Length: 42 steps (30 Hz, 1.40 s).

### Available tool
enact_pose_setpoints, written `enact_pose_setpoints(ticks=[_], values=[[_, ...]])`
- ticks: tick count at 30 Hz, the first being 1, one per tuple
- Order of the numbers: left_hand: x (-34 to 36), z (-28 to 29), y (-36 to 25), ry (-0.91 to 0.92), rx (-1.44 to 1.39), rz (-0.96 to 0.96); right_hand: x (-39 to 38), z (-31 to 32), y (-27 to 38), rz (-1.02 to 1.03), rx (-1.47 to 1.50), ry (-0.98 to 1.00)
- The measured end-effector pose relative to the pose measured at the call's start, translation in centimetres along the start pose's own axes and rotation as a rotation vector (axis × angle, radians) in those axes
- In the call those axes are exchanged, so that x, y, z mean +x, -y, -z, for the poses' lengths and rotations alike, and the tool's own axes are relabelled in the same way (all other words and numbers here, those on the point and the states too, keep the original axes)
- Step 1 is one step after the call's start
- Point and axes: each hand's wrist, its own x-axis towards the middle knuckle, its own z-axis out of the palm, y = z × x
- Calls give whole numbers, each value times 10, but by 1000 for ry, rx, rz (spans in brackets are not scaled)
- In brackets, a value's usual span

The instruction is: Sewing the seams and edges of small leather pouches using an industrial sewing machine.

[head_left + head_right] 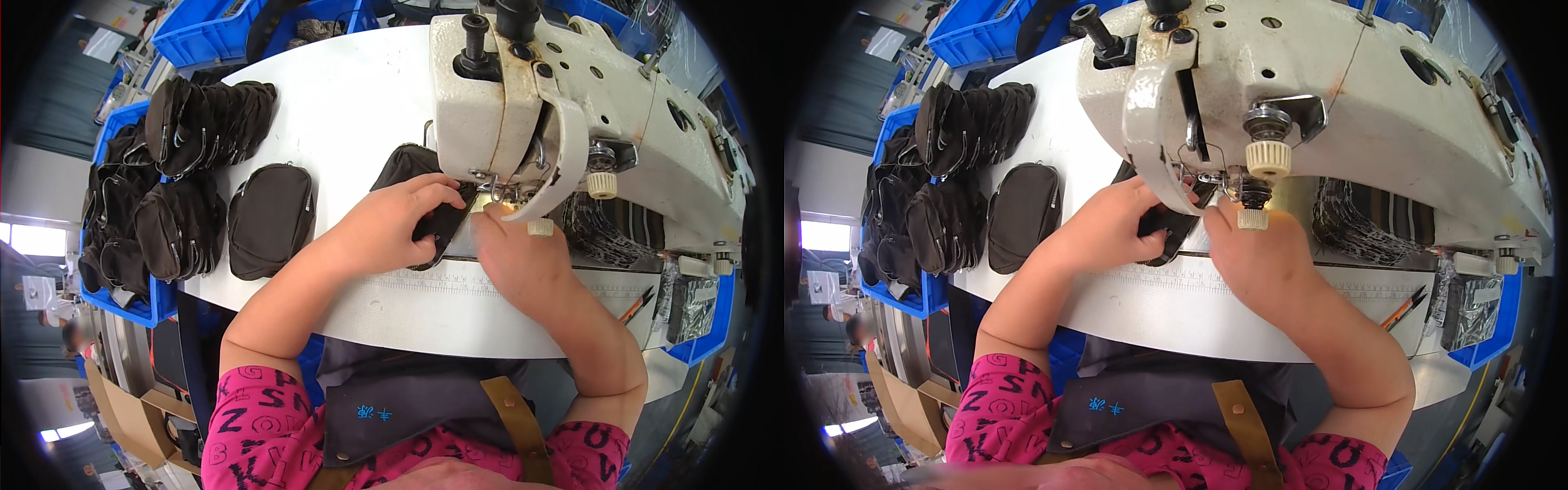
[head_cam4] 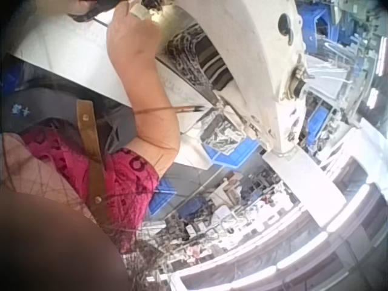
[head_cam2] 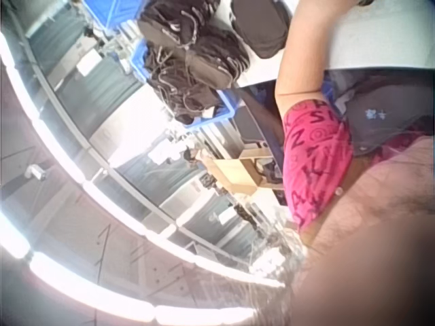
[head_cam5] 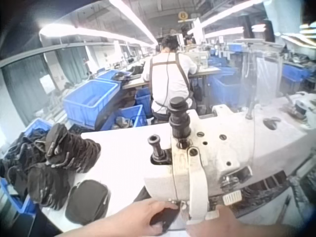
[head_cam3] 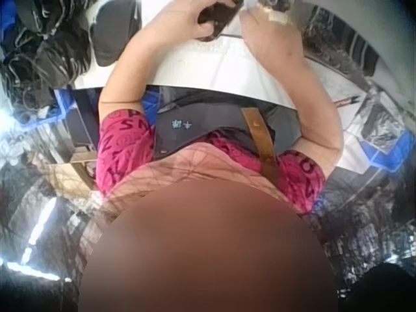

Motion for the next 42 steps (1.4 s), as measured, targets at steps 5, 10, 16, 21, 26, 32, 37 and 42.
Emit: enact_pose_setpoints(ticks=[5, 10, 16, 21, 26, 32, 37, 42], values=[[2, 3, 16, 69, -365, 134, -6, -5, 18, 138, 172, -1], [0, -2, 16, 39, -247, 44, -7, -10, 22, 298, 135, -90], [-3, -11, -7, -50, 17, -22, -13, -2, 28, 340, 113, 15], [1, -22, -18, -203, 341, -201, -17, 9, 22, 282, 203, 99], [1, -18, -23, -192, 452, -176, -16, 12, 19, 279, 208, 98], [-2, -20, -23, -189, 469, -135, -17, 17, 18, 292, 199, 111], [-3, -24, -23, -173, 475, -124, -16, 19, 16, 292, 215, 126], [-3, -20, -20, -151, 449, -134, -17, 17, 18, 303, 210, 127]])
